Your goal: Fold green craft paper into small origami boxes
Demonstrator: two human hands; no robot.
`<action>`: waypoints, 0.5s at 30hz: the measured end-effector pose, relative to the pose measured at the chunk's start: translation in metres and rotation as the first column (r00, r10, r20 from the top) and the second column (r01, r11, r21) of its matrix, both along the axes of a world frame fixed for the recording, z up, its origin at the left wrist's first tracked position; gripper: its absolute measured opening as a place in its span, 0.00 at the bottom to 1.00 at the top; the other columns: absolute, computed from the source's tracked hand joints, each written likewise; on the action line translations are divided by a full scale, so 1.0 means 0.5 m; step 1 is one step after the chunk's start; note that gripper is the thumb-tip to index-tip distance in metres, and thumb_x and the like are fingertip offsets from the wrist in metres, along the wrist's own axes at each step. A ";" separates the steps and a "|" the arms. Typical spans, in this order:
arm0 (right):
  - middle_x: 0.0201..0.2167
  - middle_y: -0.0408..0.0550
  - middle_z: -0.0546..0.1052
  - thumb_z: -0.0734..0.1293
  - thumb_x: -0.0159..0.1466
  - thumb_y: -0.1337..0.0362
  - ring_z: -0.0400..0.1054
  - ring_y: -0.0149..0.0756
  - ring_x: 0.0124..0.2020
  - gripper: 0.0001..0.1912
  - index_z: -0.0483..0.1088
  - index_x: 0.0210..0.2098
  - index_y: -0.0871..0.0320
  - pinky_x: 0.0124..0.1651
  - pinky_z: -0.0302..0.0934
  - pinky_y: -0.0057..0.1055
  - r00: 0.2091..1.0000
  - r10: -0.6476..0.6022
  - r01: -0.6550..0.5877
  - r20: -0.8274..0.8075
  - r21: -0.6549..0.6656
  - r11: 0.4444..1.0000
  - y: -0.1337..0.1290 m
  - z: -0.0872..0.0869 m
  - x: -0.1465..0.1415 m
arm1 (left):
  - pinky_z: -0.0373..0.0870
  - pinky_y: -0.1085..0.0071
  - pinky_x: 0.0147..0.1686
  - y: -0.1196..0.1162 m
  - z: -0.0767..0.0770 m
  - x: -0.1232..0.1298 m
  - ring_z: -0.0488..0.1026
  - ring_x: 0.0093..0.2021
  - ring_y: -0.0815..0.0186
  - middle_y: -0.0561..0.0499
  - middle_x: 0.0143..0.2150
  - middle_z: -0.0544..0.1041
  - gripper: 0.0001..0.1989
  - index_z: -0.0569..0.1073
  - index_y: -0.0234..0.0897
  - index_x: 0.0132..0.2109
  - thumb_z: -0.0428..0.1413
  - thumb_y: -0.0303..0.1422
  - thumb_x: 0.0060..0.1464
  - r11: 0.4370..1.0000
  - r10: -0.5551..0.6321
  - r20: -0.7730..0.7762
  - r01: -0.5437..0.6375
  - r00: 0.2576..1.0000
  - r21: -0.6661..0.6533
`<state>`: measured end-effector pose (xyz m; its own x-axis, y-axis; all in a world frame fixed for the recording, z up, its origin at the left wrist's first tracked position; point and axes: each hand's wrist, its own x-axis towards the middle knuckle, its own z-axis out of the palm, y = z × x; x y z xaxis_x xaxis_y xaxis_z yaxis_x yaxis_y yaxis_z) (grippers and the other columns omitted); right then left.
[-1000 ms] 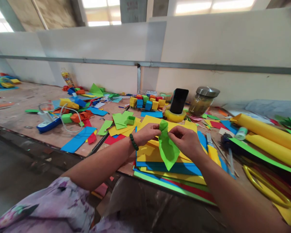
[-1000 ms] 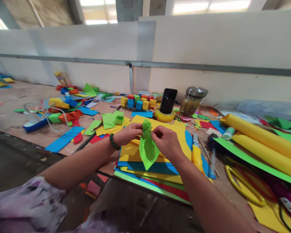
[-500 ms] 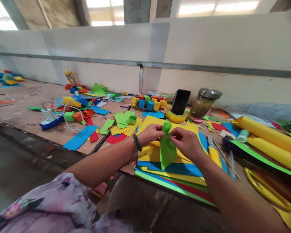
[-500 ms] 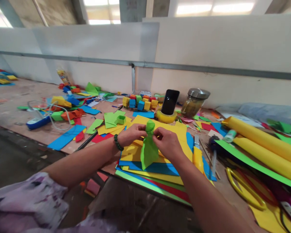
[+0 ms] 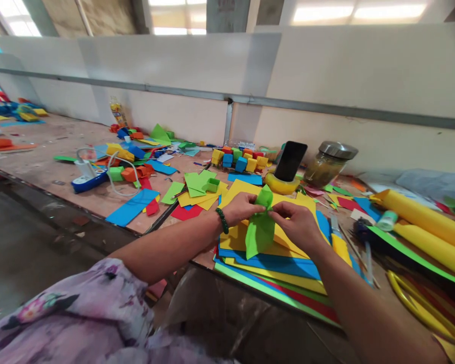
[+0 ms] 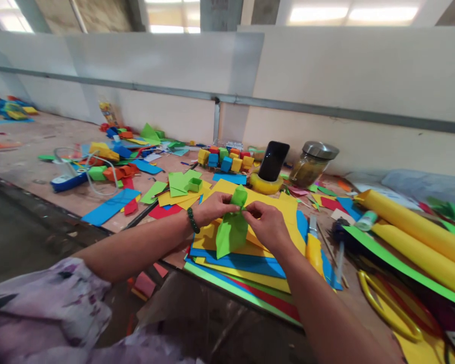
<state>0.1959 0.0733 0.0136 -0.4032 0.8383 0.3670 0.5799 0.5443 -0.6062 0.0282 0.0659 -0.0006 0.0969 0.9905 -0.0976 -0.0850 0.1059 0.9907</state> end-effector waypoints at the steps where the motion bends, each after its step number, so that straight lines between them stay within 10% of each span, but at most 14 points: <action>1: 0.20 0.44 0.75 0.65 0.55 0.58 0.67 0.33 0.23 0.10 0.72 0.24 0.57 0.27 0.59 0.28 1.000 0.003 -0.003 -0.007 -0.002 1.000 0.000 0.001 0.001 | 0.64 0.77 0.28 0.001 0.000 -0.001 0.68 0.23 0.74 0.55 0.24 0.73 0.05 0.75 0.28 0.32 0.58 0.20 0.44 1.000 0.004 0.018 -0.004 1.000 -0.021; 15: 0.27 0.44 0.76 0.66 0.59 0.60 0.73 0.36 0.30 0.06 0.66 0.31 0.54 0.36 0.68 0.33 0.995 0.045 -0.033 -0.091 0.129 0.991 -0.002 -0.008 0.009 | 0.67 0.76 0.27 0.013 -0.004 -0.012 0.70 0.22 0.73 0.53 0.24 0.75 0.06 0.76 0.28 0.33 0.58 0.19 0.44 0.995 0.031 0.044 -0.026 0.999 -0.099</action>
